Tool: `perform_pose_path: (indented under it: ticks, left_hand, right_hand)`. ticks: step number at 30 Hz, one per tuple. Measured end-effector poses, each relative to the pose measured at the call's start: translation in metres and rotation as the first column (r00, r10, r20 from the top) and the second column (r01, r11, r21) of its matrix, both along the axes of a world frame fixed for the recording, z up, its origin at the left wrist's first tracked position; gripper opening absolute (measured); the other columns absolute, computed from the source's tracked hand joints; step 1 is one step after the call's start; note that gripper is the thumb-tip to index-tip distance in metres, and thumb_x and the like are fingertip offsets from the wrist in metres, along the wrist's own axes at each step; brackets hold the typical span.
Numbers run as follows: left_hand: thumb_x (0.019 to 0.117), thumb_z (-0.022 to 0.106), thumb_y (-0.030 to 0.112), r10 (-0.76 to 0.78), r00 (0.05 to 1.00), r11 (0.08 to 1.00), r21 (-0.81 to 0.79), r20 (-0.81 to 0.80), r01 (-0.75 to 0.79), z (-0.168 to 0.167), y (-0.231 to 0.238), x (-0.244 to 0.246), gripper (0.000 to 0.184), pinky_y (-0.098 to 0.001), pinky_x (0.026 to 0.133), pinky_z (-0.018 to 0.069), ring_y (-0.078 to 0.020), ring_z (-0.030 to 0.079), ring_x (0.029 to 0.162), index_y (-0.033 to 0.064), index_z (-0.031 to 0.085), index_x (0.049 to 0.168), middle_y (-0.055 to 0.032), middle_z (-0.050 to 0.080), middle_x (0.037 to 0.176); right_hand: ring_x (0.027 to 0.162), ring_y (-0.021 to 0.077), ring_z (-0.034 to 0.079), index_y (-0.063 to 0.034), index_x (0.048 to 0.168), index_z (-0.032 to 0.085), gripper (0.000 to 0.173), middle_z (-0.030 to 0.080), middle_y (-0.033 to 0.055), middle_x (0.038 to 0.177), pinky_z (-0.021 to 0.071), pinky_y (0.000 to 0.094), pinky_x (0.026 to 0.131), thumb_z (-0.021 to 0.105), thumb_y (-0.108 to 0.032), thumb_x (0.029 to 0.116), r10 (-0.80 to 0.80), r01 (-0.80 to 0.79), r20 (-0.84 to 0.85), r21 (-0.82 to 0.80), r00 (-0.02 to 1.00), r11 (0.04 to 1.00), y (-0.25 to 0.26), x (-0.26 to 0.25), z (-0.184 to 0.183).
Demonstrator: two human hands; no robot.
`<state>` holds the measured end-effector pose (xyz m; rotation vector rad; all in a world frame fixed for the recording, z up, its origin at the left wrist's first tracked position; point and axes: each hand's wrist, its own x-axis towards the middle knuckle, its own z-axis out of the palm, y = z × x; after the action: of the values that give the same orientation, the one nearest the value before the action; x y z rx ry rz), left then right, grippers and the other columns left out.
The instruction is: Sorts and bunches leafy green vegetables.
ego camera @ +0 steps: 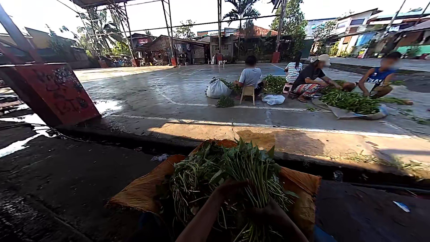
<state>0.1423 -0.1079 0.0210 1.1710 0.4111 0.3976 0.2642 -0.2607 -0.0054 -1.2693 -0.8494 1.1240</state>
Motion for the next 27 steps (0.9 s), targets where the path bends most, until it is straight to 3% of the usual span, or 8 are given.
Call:
perform_pose_path:
  ticks: [2,5,8,11,14,17,21,27]
  left_hand:
    - [0.0956,0.062,0.023,-0.076,0.997,0.997,0.0,0.004,0.076,-0.008,0.008,-0.001,0.031,-0.0264,0.087,0.0562,-0.0043,0.068,0.091,0.0067,0.051,0.12,0.0043,0.071,0.097]
    - [0.0893,0.063,0.055,-0.181,0.984,0.982,0.06,-0.004,0.181,-0.028,0.028,-0.01,0.069,-0.0338,0.097,0.0533,-0.0109,0.066,0.107,0.0039,0.049,0.134,0.0004,0.069,0.114]
    - [0.1065,0.049,0.03,-0.011,0.989,0.997,0.074,-0.146,0.023,-0.031,0.053,-0.038,0.047,-0.0443,0.097,0.0561,-0.0269,0.066,0.116,0.0006,0.045,0.144,-0.0153,0.063,0.132]
    - [0.1036,0.06,0.015,0.328,0.894,0.903,0.379,-0.305,-0.202,-0.023,0.081,-0.067,0.047,-0.0418,0.103,0.0503,-0.0254,0.061,0.123,0.0018,0.048,0.147,-0.0173,0.061,0.138]
    - [0.1012,0.058,0.004,0.414,0.909,0.803,0.486,-0.04,-0.344,0.011,0.063,-0.07,0.044,-0.0379,0.104,0.0499,-0.0222,0.062,0.122,-0.0013,0.05,0.144,-0.0158,0.062,0.136]
    - [0.0998,0.058,0.017,0.085,0.978,0.89,0.426,0.192,-0.161,0.049,0.011,-0.039,0.05,-0.0379,0.105,0.0513,-0.0205,0.065,0.118,-0.0027,0.049,0.145,-0.0123,0.067,0.129]
    - [0.0882,0.072,0.016,-0.388,0.921,0.797,0.5,-0.007,0.339,0.068,-0.023,0.011,0.093,-0.0344,0.12,0.0342,-0.0209,0.04,0.147,-0.0043,0.017,0.16,-0.0192,0.034,0.162]
    - [0.0737,0.084,0.008,-0.533,0.805,0.618,0.531,-0.261,0.58,0.06,-0.019,0.018,0.118,-0.0361,0.108,0.0474,-0.0189,0.056,0.128,0.0026,0.004,0.161,-0.0211,0.049,0.146]
  right_hand:
    - [0.083,0.0154,0.075,-0.0013,0.112,0.064,0.052,0.076,0.0061,0.09,0.0636,0.034,0.079,0.088,-0.005,0.0666,-0.047,0.047,-0.037,0.005,0.998,0.999,-0.008,0.002,-0.004]
    - [0.08,0.016,0.074,-0.0013,0.114,0.06,0.058,0.075,0.0066,0.09,0.0641,0.0345,0.076,0.088,-0.006,0.0635,-0.106,0.107,-0.109,0.003,0.988,0.994,-0.022,0.007,-0.008]
    - [0.082,0.018,0.075,-0.0024,0.115,0.061,0.057,0.076,0.0069,0.091,0.0639,0.0365,0.079,0.089,-0.008,0.0657,-0.055,0.054,-0.047,-0.017,0.997,0.998,-0.035,0.035,-0.008]
    - [0.093,0.0129,0.073,-0.0049,0.126,0.058,0.068,0.074,0.0039,0.102,0.0619,0.0327,0.087,0.09,-0.014,0.0663,0.1,-0.042,0.285,-0.203,0.953,0.978,-0.041,0.067,0.017]
    - [0.106,0.0265,0.067,0.0042,0.125,0.059,0.064,0.068,0.0174,0.112,0.0528,0.0484,0.097,0.089,-0.024,0.0756,0.462,-0.067,0.595,-0.565,0.658,0.822,-0.023,0.083,0.049]
    - [0.1,0.0417,0.064,0.0126,0.11,0.063,0.05,0.065,0.0291,0.105,0.0473,0.0633,0.09,0.084,-0.025,0.0849,0.765,-0.111,0.564,-0.778,0.31,0.619,0.012,0.071,0.08]
    - [0.102,0.0411,0.062,0.0132,0.118,0.06,0.046,0.064,0.0303,0.109,0.0464,0.0606,0.091,0.081,-0.016,0.0881,0.836,-0.189,0.545,-0.815,0.074,0.548,0.035,0.044,0.122]
    - [0.099,0.0404,0.063,0.0121,0.116,0.061,0.044,0.064,0.0273,0.106,0.0486,0.059,0.086,0.08,-0.016,0.0888,0.824,-0.096,0.542,-0.84,-0.164,0.534,0.04,0.02,0.168]
